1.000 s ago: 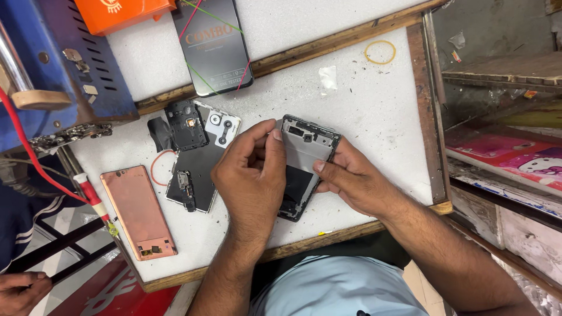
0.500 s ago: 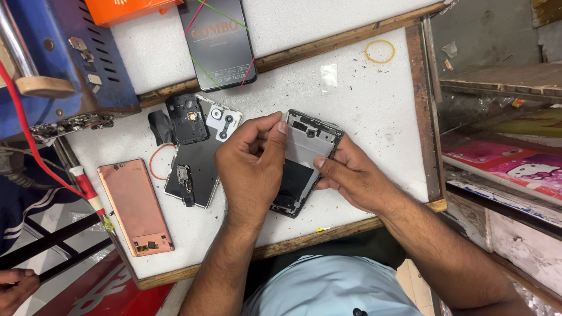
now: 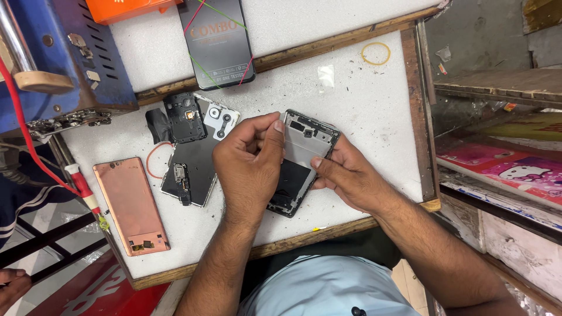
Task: The person tests a disassembled smartphone by interacting with the touchscreen, then removes the screen assembly and cleans the internal frame with a cloth. The person handles the phone components and a cleaning cloth on a cluttered workbench.
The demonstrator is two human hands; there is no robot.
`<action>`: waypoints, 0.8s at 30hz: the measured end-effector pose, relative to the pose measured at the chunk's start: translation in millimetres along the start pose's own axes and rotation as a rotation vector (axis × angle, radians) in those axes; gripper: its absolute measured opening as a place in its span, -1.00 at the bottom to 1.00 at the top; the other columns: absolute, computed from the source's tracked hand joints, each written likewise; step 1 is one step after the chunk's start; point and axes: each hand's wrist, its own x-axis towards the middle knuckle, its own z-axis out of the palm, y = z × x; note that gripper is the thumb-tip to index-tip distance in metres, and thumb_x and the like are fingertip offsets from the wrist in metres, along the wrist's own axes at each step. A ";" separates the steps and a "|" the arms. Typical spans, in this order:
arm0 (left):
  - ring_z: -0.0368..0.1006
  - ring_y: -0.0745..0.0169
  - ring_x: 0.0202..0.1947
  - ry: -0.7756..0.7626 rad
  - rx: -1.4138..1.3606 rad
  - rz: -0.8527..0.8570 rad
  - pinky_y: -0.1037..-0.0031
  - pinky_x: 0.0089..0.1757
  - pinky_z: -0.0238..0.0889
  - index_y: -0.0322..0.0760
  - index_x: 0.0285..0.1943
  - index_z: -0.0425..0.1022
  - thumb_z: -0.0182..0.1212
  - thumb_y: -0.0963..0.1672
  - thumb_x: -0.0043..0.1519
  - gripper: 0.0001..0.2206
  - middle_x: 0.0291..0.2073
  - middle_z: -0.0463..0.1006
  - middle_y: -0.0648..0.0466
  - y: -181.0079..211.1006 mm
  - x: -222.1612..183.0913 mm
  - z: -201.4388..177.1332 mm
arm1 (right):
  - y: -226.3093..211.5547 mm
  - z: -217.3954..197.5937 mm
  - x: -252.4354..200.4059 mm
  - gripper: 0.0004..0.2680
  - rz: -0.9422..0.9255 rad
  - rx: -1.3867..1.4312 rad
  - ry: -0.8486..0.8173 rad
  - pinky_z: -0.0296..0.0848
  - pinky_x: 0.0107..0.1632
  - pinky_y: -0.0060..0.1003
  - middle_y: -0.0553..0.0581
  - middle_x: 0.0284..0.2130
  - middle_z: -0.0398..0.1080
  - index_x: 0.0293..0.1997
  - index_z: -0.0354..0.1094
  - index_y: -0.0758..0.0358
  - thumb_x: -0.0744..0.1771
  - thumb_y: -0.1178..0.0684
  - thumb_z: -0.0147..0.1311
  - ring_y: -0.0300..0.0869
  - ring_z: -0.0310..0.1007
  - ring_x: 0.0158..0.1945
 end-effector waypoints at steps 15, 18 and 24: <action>0.50 0.58 -0.45 0.022 0.026 0.039 0.70 -0.40 0.41 -0.41 -0.07 0.64 0.29 -0.20 0.31 -0.89 -0.40 0.66 0.09 -0.3 0.0 1.1 | 7.2 -5.5 -0.3 -0.58 -0.005 -0.054 0.007 0.66 -0.03 -0.26 0.36 0.11 0.30 0.44 -0.18 0.29 0.41 0.09 -0.10 -0.17 0.47 0.10; 0.49 0.57 -0.45 0.010 0.044 0.058 0.69 -0.40 0.40 -0.40 -0.06 0.64 0.30 -0.21 0.31 -0.89 -0.40 0.67 0.08 -1.7 0.9 0.7 | 7.4 -5.3 -0.2 -0.58 0.003 -0.054 0.012 0.65 -0.04 -0.26 0.34 0.10 0.30 0.43 -0.19 0.29 0.41 0.09 -0.10 -0.17 0.47 0.10; 0.51 0.58 -0.43 0.035 -0.013 0.047 0.69 -0.38 0.42 -0.40 -0.07 0.62 0.27 -0.21 0.32 -0.90 -0.39 0.66 0.09 -0.1 -1.1 1.4 | 5.7 -3.2 -0.4 -0.58 -0.009 -0.030 0.012 0.65 -0.04 -0.27 0.36 0.11 0.31 0.43 -0.16 0.32 0.42 0.09 -0.07 -0.17 0.48 0.09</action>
